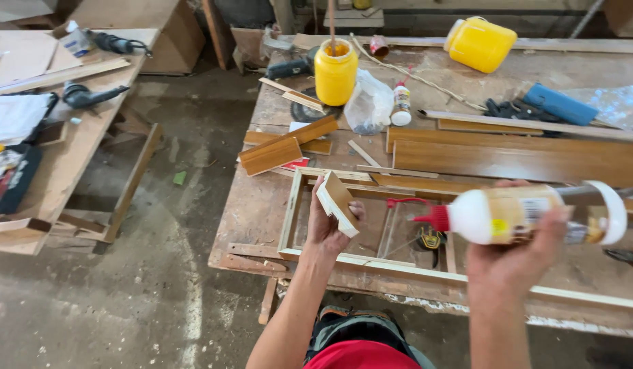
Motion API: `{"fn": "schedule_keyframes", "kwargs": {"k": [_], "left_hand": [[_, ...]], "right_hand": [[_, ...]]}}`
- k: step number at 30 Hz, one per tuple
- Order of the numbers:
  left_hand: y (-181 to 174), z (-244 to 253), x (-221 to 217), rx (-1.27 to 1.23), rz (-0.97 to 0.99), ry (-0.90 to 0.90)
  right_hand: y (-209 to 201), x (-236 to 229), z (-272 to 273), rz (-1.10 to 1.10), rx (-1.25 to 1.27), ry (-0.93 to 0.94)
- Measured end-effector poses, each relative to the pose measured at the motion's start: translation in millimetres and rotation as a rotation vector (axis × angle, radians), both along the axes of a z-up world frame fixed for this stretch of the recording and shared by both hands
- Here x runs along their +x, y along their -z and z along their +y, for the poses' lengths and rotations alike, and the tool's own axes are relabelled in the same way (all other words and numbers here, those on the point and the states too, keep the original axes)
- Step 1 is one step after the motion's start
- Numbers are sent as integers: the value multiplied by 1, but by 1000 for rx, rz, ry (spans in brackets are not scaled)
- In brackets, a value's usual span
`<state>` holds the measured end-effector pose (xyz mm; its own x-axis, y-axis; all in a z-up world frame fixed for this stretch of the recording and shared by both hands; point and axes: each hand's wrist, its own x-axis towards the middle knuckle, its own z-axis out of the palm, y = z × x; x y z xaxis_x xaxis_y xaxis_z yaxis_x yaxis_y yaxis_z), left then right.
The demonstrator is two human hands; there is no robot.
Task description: Applying wood glue to decorative trim and assembling a wooden frame.
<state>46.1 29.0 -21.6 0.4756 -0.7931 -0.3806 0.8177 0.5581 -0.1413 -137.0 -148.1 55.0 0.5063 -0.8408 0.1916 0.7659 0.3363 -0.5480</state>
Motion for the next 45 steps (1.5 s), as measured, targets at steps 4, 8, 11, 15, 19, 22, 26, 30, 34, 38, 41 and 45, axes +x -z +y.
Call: {"fn": "schedule_keyframes", "kwargs": {"k": [4,8,11,15,19,22,26,30,34,38,41,45], "left_hand": [[19,14,24,-50,-109,-48],[23,22,48,135,-197,-33],[24,29,64,240,-246,-44],[28,36,81,228,-112,26],[19,37,90,327,-194,2],[9,36,95,376,-204,55],[17,29,104,407,-192,89],[30,16,109,317,-163,153],[32,2,99,414,-234,68],[46,-14,101,467,-387,-3],[54,-36,101,477,-354,44],[49,-64,85,533,-321,23]], "right_hand": [[21,-22,-10,109,140,129],[89,-61,-21,206,338,104],[129,-89,-11,378,175,54],[204,-111,-29,322,722,4],[217,-114,-17,323,737,215],[218,-122,-9,296,732,139],[208,-122,-3,269,673,111],[214,-122,-24,275,702,134],[250,-120,-94,182,709,88],[273,-107,-168,77,756,-36],[298,-101,-221,96,810,-126],[318,-85,-285,49,887,-165]]}}
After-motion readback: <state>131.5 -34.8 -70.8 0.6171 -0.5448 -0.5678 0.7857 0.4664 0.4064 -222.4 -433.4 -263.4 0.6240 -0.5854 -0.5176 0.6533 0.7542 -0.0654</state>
